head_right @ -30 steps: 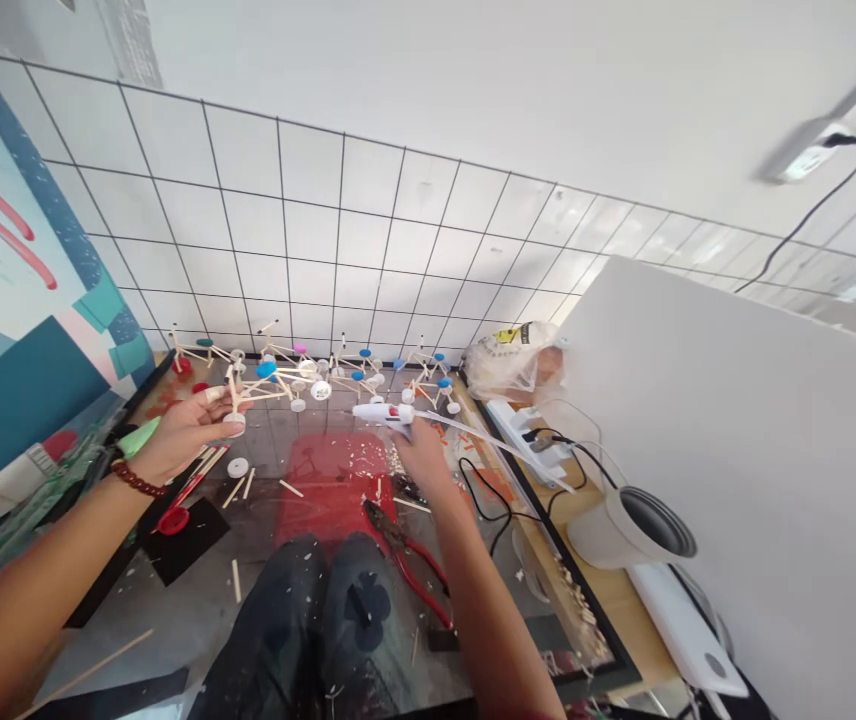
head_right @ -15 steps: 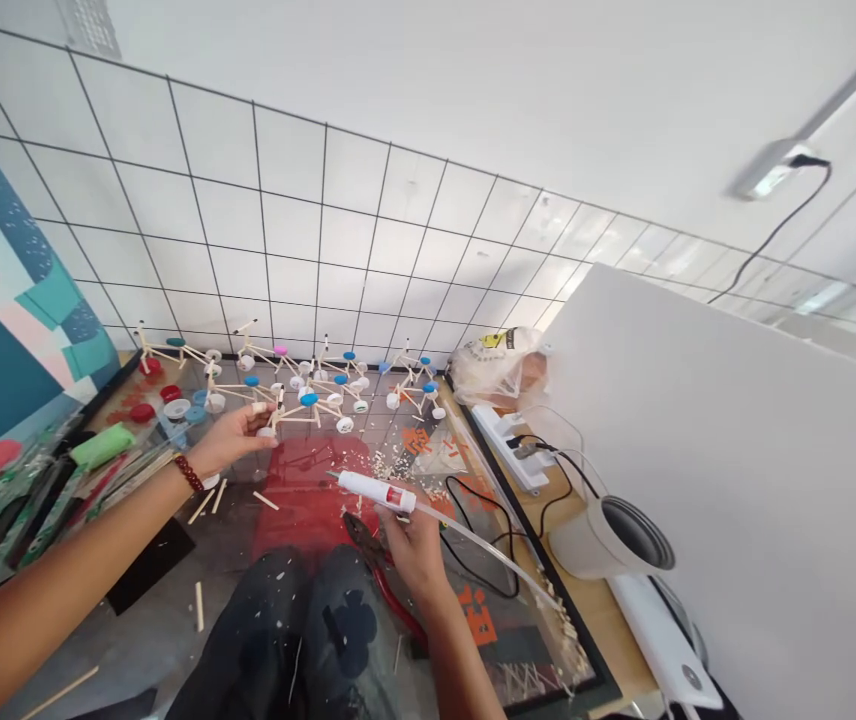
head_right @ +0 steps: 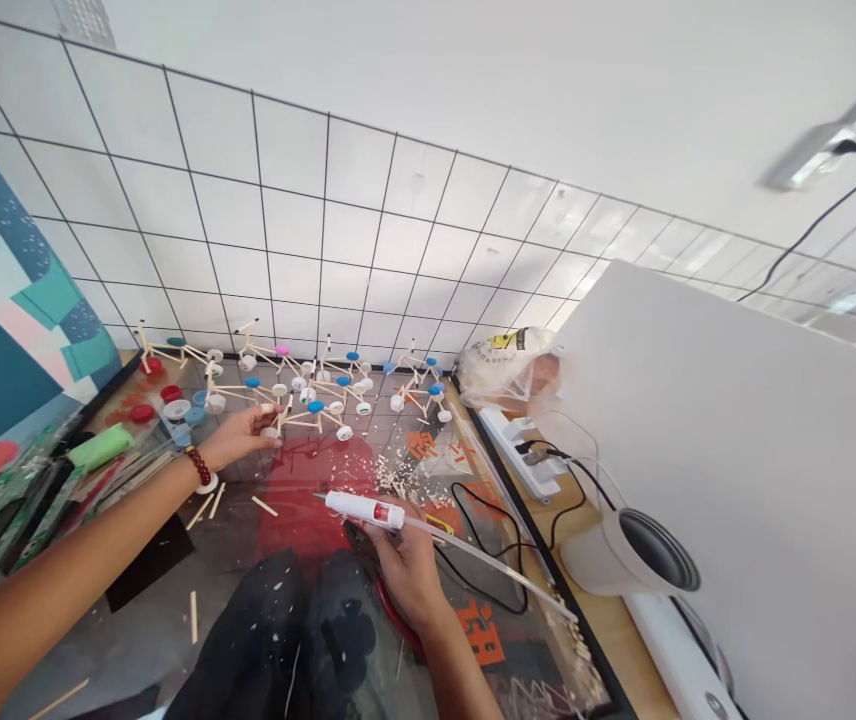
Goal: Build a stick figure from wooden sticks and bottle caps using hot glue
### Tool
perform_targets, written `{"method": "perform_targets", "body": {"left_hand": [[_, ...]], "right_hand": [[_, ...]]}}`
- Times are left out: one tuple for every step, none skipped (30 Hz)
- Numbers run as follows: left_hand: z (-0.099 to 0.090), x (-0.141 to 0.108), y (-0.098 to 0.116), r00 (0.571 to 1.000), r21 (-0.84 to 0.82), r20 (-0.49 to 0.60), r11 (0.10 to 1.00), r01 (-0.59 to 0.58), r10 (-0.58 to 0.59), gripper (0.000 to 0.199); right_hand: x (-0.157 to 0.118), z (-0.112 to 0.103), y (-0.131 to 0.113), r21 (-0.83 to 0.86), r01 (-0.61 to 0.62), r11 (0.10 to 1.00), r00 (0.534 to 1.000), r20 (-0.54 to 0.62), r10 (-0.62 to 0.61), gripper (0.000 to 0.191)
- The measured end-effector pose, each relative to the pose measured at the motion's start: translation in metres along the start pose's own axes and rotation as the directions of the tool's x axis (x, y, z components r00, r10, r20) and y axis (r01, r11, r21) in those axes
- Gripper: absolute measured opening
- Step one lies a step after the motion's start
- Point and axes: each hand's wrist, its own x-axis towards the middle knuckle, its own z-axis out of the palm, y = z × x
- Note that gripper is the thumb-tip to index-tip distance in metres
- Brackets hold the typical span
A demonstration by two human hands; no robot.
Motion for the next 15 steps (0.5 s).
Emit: {"method": "perform_targets", "body": {"left_hand": [[0.0004,0.0007,0.0002,1.0,0.002,0.0,1.0,-0.003,0.003,0.071],[0.0006,0.0012,0.0004,1.0,0.006,-0.003,1.0,-0.007,0.007,0.071],[0.0006,0.0016,0.0004,1.0,0.011,-0.008,1.0,-0.012,0.012,0.07],[0.0004,0.002,0.0002,1.0,0.017,-0.016,1.0,-0.019,0.019,0.07],[0.0002,0.0024,-0.0003,0.999,0.022,-0.022,0.999,-0.024,0.025,0.07],[0.0,0.0029,-0.0011,0.999,0.027,-0.03,0.999,-0.029,0.03,0.071],[-0.0002,0.0035,-0.0021,0.999,0.031,-0.037,0.999,-0.032,0.033,0.072],[-0.0004,0.0041,-0.0031,0.998,0.036,-0.042,0.999,-0.034,0.036,0.073],[-0.0004,0.0045,-0.0041,0.998,0.041,-0.046,0.999,-0.036,0.037,0.074],[-0.0003,0.0046,-0.0047,0.998,0.046,-0.049,0.998,-0.037,0.039,0.076],[-0.0002,0.0044,-0.0049,0.998,0.052,-0.05,0.998,-0.039,0.041,0.078],[0.0,0.0036,-0.0046,0.998,0.058,-0.051,0.997,-0.043,0.046,0.079],[0.0,0.0023,-0.0038,0.997,0.065,-0.051,0.997,-0.047,0.051,0.081],[-0.0001,0.0005,-0.0025,0.997,0.074,-0.052,0.996,-0.052,0.056,0.082],[-0.0005,-0.0016,-0.0009,0.997,0.085,-0.055,0.995,-0.057,0.062,0.083]], "right_hand": [[0.0,-0.0003,-0.0001,0.009,-0.007,1.0,1.0,0.009,0.007,0.034],[0.0001,-0.0005,0.0,0.018,-0.015,1.0,1.0,0.017,0.014,0.034],[0.0,-0.0006,0.0006,0.025,-0.022,0.999,0.999,0.027,0.021,0.034],[-0.0002,-0.0006,0.0015,0.026,-0.026,0.999,0.999,0.033,0.026,0.034],[-0.0005,-0.0005,0.0025,0.022,-0.03,0.999,0.999,0.04,0.029,0.034],[-0.0009,-0.0003,0.0037,0.015,-0.032,0.999,0.998,0.051,0.031,0.034],[-0.0014,-0.0001,0.0047,0.011,-0.035,0.999,0.997,0.066,0.035,0.033],[-0.0019,0.0001,0.0055,0.01,-0.039,0.999,0.996,0.081,0.038,0.033],[-0.0025,0.0003,0.006,0.012,-0.043,0.999,0.995,0.092,0.042,0.033],[-0.003,0.0003,0.0062,0.017,-0.048,0.999,0.994,0.1,0.046,0.034],[-0.0035,0.0004,0.006,0.021,-0.051,0.998,0.993,0.103,0.049,0.034],[-0.0039,0.0003,0.0055,0.023,-0.053,0.998,0.994,0.1,0.05,0.035],[-0.0042,0.0003,0.0049,0.021,-0.051,0.998,0.994,0.093,0.049,0.035],[-0.0045,0.0003,0.0042,0.016,-0.045,0.999,0.996,0.083,0.044,0.035],[-0.0047,0.0003,0.0036,0.011,-0.034,0.999,0.997,0.066,0.033,0.035]]}}
